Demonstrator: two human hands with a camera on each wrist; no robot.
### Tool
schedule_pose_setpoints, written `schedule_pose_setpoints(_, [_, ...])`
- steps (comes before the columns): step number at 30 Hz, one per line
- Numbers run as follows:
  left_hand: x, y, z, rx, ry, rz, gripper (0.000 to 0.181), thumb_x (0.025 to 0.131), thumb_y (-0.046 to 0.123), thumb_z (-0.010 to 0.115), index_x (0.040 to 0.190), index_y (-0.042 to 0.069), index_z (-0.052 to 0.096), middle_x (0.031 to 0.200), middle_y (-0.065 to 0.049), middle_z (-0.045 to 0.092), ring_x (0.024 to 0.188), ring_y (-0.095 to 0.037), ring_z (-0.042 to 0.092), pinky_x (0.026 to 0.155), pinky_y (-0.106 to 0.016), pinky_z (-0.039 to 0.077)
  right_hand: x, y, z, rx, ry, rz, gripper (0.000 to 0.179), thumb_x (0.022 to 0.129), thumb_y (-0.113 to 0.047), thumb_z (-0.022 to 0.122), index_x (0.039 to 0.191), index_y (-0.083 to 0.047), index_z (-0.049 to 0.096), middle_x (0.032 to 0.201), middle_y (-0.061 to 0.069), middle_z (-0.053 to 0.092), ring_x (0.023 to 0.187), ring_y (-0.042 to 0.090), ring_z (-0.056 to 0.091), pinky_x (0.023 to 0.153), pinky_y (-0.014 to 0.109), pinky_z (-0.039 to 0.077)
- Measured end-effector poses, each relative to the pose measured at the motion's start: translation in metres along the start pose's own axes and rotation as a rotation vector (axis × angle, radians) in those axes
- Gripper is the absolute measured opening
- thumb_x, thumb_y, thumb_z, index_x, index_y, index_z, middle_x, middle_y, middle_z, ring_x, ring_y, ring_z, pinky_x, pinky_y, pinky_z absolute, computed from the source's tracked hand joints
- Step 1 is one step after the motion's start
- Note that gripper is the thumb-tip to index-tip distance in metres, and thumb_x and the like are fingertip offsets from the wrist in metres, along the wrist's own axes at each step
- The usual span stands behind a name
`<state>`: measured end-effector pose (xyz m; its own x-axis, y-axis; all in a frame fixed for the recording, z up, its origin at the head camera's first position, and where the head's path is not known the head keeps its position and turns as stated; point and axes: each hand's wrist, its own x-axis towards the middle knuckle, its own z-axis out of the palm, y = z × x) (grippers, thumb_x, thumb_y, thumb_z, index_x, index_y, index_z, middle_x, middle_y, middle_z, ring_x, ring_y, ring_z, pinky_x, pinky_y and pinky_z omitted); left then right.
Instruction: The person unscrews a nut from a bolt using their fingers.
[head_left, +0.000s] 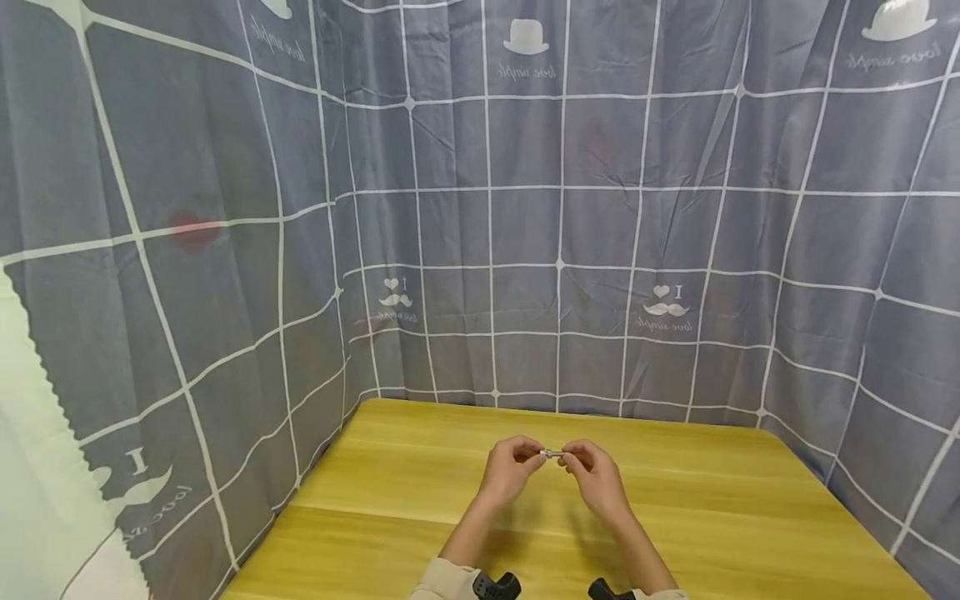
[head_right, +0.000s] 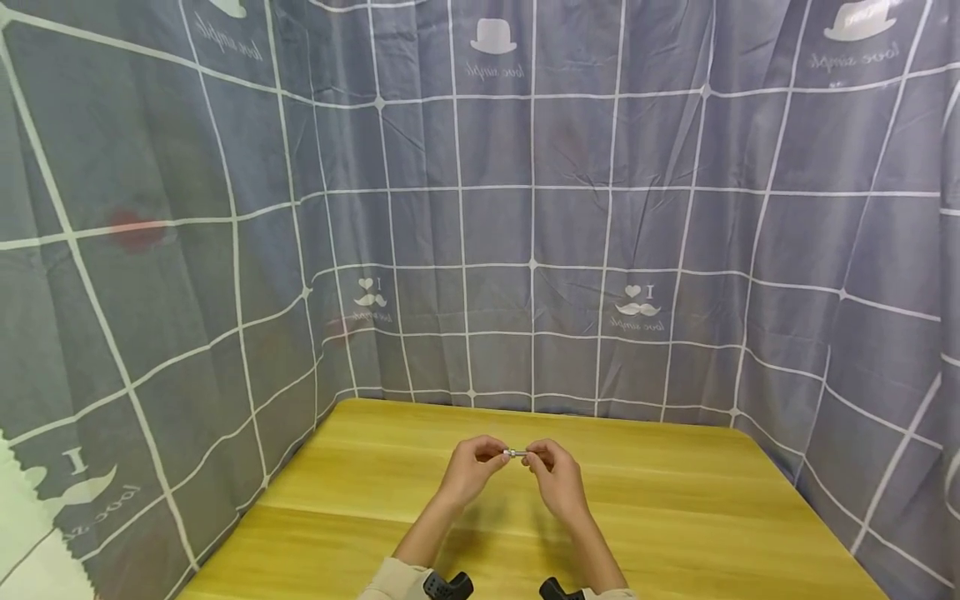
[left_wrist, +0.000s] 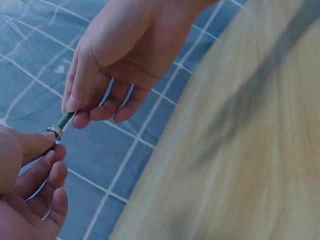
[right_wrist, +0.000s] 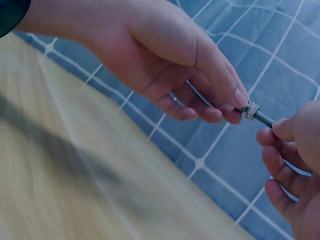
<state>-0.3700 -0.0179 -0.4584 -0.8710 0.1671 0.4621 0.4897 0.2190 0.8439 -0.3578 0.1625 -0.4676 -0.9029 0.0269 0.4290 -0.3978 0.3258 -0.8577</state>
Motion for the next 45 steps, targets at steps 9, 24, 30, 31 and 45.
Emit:
schedule_pose_setpoints(9, [-0.010, 0.016, 0.000, -0.084, 0.049, 0.031, 0.007, 0.096, 0.011, 0.076, 0.100, 0.006, 0.078, 0.091, 0.002, 0.074, 0.087, -0.012, 0.066, 0.078, -0.031, 0.051, -0.012, -0.026, -0.005, 0.124, 0.048, 0.020, 0.018, 0.103, -0.013, 0.067, 0.111, 0.003, 0.069, 0.096, 0.010, 0.072, 0.091, 0.020, 0.065, 0.082, 0.029, 0.052])
schedule_pose_setpoints(24, [-0.015, 0.032, -0.007, -0.142, 0.001, 0.108, 0.008, 0.096, 0.011, 0.075, 0.100, 0.005, 0.078, 0.094, -0.003, 0.075, 0.084, -0.012, 0.066, 0.076, -0.027, 0.052, -0.018, -0.049, -0.007, 0.251, 0.020, 0.044, 0.019, 0.100, -0.012, 0.070, 0.103, 0.007, 0.073, 0.089, 0.013, 0.072, 0.080, 0.020, 0.066, 0.074, 0.029, 0.056])
schedule_pose_setpoints(30, [-0.023, 0.032, -0.007, -0.170, 0.004, 0.082, 0.010, 0.096, 0.011, 0.075, 0.101, 0.004, 0.078, 0.099, -0.005, 0.075, 0.085, -0.011, 0.067, 0.077, -0.027, 0.053, -0.022, -0.048, -0.003, 0.255, 0.009, 0.057, 0.016, 0.099, -0.010, 0.072, 0.100, 0.006, 0.074, 0.089, 0.013, 0.073, 0.079, 0.022, 0.067, 0.072, 0.030, 0.057])
schedule_pose_setpoints(31, [-0.024, 0.032, -0.006, -0.173, 0.006, 0.083, 0.010, 0.096, 0.011, 0.075, 0.101, 0.003, 0.078, 0.099, -0.005, 0.075, 0.084, -0.011, 0.066, 0.076, -0.026, 0.053, -0.022, -0.048, -0.003, 0.253, 0.008, 0.060, 0.016, 0.099, -0.010, 0.072, 0.100, 0.005, 0.074, 0.088, 0.013, 0.073, 0.078, 0.022, 0.067, 0.071, 0.030, 0.057])
schedule_pose_setpoints(45, [-0.026, 0.021, -0.005, -0.158, 0.012, 0.067, 0.010, 0.097, 0.011, 0.074, 0.102, 0.003, 0.079, 0.099, -0.005, 0.075, 0.086, -0.011, 0.066, 0.075, -0.025, 0.052, -0.024, -0.044, 0.004, 0.219, -0.035, 0.021, 0.012, 0.094, -0.002, 0.075, 0.106, 0.000, 0.072, 0.105, 0.011, 0.070, 0.097, 0.024, 0.068, 0.083, 0.030, 0.055])
